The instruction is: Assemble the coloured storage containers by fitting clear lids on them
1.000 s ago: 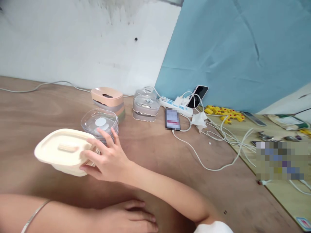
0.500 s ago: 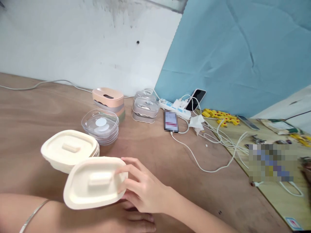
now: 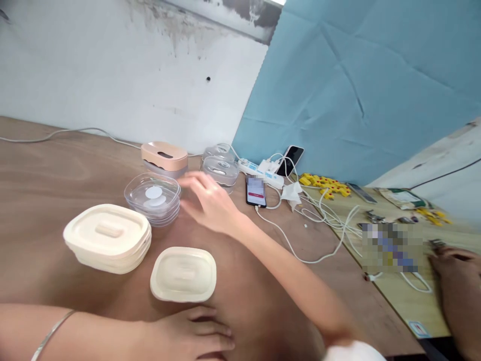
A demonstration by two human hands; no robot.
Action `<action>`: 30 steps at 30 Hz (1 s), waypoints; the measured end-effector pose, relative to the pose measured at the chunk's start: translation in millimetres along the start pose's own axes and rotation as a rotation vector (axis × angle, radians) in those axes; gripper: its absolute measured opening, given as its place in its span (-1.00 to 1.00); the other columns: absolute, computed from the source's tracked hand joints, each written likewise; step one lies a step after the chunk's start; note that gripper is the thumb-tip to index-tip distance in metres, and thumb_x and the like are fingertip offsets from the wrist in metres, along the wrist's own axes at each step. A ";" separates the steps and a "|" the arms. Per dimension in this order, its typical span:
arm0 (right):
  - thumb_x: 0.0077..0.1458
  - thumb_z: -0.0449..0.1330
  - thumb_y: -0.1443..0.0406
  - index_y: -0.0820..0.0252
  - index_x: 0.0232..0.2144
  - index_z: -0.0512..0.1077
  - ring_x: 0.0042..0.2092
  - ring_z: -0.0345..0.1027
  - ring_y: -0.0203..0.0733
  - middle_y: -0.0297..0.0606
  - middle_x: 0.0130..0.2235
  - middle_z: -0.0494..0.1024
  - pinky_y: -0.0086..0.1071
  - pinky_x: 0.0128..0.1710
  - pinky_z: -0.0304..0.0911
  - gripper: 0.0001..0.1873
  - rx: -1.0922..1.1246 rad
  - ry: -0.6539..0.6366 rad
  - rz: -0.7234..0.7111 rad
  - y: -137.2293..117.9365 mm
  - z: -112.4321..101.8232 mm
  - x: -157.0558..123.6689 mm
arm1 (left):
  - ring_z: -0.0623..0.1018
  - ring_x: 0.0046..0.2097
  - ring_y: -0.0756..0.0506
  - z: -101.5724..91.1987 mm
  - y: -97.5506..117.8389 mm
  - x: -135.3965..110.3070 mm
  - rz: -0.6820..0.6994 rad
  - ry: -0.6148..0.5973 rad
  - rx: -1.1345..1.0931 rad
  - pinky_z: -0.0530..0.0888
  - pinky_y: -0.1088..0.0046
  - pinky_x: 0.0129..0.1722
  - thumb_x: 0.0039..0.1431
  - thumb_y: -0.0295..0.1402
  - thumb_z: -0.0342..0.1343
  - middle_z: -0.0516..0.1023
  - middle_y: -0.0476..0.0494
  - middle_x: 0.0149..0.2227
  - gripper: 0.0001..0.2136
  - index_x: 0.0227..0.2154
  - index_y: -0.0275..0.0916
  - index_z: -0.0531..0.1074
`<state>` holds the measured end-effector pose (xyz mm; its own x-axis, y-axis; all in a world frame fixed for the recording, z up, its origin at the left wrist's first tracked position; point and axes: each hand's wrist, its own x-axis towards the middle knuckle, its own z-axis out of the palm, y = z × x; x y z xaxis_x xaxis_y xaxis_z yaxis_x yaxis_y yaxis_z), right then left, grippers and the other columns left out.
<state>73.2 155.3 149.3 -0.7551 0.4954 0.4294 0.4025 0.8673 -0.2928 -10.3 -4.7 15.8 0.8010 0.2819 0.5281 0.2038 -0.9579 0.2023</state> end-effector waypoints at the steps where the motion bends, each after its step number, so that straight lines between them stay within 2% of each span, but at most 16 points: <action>1: 0.13 0.13 0.31 0.23 0.04 0.23 0.15 0.17 -0.08 -0.02 0.11 0.30 -0.16 0.10 0.17 -0.59 0.010 0.123 0.082 7.1 9.9 17.2 | 0.44 0.04 0.00 -3.9 0.3 0.3 0.031 -0.014 0.023 0.28 0.40 0.12 0.40 -0.36 -0.18 0.51 -0.02 -0.01 -0.75 -0.22 -0.24 0.41; 3: 0.03 0.24 0.19 0.30 0.15 0.08 0.23 0.03 0.00 0.05 0.17 0.21 -0.10 0.18 0.05 -0.30 0.047 0.253 0.271 23.1 31.4 48.1 | 0.43 0.05 -0.02 -7.3 0.2 0.1 0.072 -0.015 0.057 0.29 0.36 0.11 0.39 -0.39 -0.20 0.50 -0.02 -0.01 -0.74 -0.24 -0.23 0.42; 5: -0.07 0.30 0.04 0.40 0.21 -0.06 0.29 -0.10 0.08 0.15 0.24 0.07 -0.06 0.23 -0.04 -0.02 0.123 0.245 0.410 38.1 50.0 72.3 | 0.42 0.04 0.00 -5.0 -0.2 -0.7 0.069 0.024 0.069 0.29 0.38 0.10 0.41 -0.39 -0.25 0.51 0.00 -0.04 -0.70 -0.22 -0.23 0.41; 7: -0.14 0.31 -0.01 0.45 0.24 -0.14 0.28 -0.06 0.11 0.18 0.24 0.10 -0.08 0.23 -0.03 0.11 0.195 0.224 0.479 49.0 62.1 88.7 | 0.41 0.03 0.05 -0.5 -0.6 -1.3 0.043 0.046 0.060 0.26 0.43 0.11 0.43 -0.37 -0.30 0.52 0.04 -0.06 -0.67 -0.21 -0.24 0.40; 10: -0.15 0.33 0.05 0.41 0.23 -0.07 0.22 0.08 0.08 0.11 0.18 0.22 -0.12 0.18 0.05 0.05 0.237 0.257 0.469 55.6 68.2 99.9 | 0.40 0.04 0.05 0.5 -0.7 -1.6 0.037 0.007 0.045 0.25 0.45 0.12 0.44 -0.37 -0.33 0.50 0.04 -0.03 -0.65 -0.20 -0.24 0.40; 14: -0.11 0.31 0.14 0.23 0.07 0.20 0.13 0.20 -0.02 -0.07 0.11 0.34 -0.15 0.13 0.12 -0.29 0.233 0.485 0.306 49.8 58.5 90.9 | 0.38 0.07 -0.02 -7.9 -0.3 -2.1 0.067 -0.049 0.060 0.28 0.36 0.10 0.41 -0.40 -0.28 0.47 -0.04 0.01 -0.69 -0.18 -0.23 0.41; 17: -0.06 0.26 0.07 0.14 -0.04 0.28 0.06 0.27 -0.06 -0.15 0.01 0.40 -0.16 0.07 0.20 -0.45 0.324 0.612 0.238 38.2 41.1 59.8 | 0.38 0.07 -0.02 -10.7 0.3 -1.9 0.057 -0.035 0.039 0.29 0.35 0.09 0.40 -0.40 -0.26 0.48 -0.04 0.00 -0.70 -0.18 -0.23 0.41; 20: -0.06 0.27 0.04 0.10 -0.07 0.27 0.04 0.28 -0.06 -0.17 -0.02 0.38 -0.16 0.05 0.21 -0.46 0.403 0.582 0.198 23.9 23.0 4.4 | 0.41 0.04 -0.02 -10.9 1.3 0.3 0.025 -0.018 0.022 0.29 0.36 0.09 0.40 -0.36 -0.21 0.50 -0.01 -0.03 -0.72 -0.22 -0.22 0.43; 22: -0.10 0.30 0.08 0.10 -0.06 0.26 0.07 0.25 -0.04 -0.14 0.00 0.35 -0.16 0.07 0.19 -0.43 0.442 0.471 0.162 14.8 15.5 -40.7 | 0.41 0.04 -0.02 -12.3 2.3 2.3 0.010 -0.028 0.015 0.28 0.37 0.10 0.40 -0.36 -0.18 0.51 -0.01 -0.04 -0.73 -0.25 -0.23 0.44; 24: -0.12 0.32 0.13 0.11 -0.06 0.25 0.09 0.23 -0.03 -0.11 0.05 0.29 -0.19 0.04 0.20 -0.42 0.493 0.283 0.190 6.8 13.4 -84.4 | 0.41 0.05 -0.04 -14.9 3.3 3.9 0.014 -0.050 0.000 0.28 0.36 0.11 0.39 -0.38 -0.18 0.51 -0.03 -0.02 -0.73 -0.25 -0.25 0.44; 26: -0.12 0.32 0.17 0.10 -0.06 0.21 0.08 0.24 -0.03 -0.09 0.07 0.25 -0.18 0.03 0.21 -0.42 0.526 0.157 0.241 -0.5 15.4 -119.4 | 0.39 0.07 -0.07 -18.0 4.1 4.7 0.021 -0.067 -0.013 0.29 0.34 0.11 0.38 -0.37 -0.18 0.50 -0.07 0.00 -0.73 -0.23 -0.26 0.44; 28: -0.13 0.33 0.20 0.09 -0.06 0.18 0.10 0.23 -0.03 -0.08 0.09 0.23 -0.17 0.05 0.19 -0.40 0.525 0.036 0.268 -7.1 19.0 -140.9 | 0.37 0.09 -0.09 -21.3 4.4 4.9 0.020 -0.083 -0.016 0.29 0.32 0.11 0.36 -0.37 -0.16 0.48 -0.10 0.01 -0.75 -0.22 -0.28 0.43; 30: -0.14 0.34 0.22 0.09 -0.07 0.15 0.14 0.19 -0.02 -0.07 0.13 0.19 -0.17 0.07 0.17 -0.39 0.506 -0.081 0.267 -12.8 21.8 -148.5 | 0.36 0.10 -0.11 -24.9 4.0 5.0 0.016 -0.118 -0.011 0.28 0.33 0.13 0.34 -0.38 -0.13 0.45 -0.12 0.04 -0.78 -0.21 -0.30 0.42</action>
<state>168.8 69.5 70.7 -0.7062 0.6717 0.2236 0.3022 0.5717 -0.7628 -19.5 -5.7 39.8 0.8650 0.2577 0.4304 0.1850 -0.9614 0.2038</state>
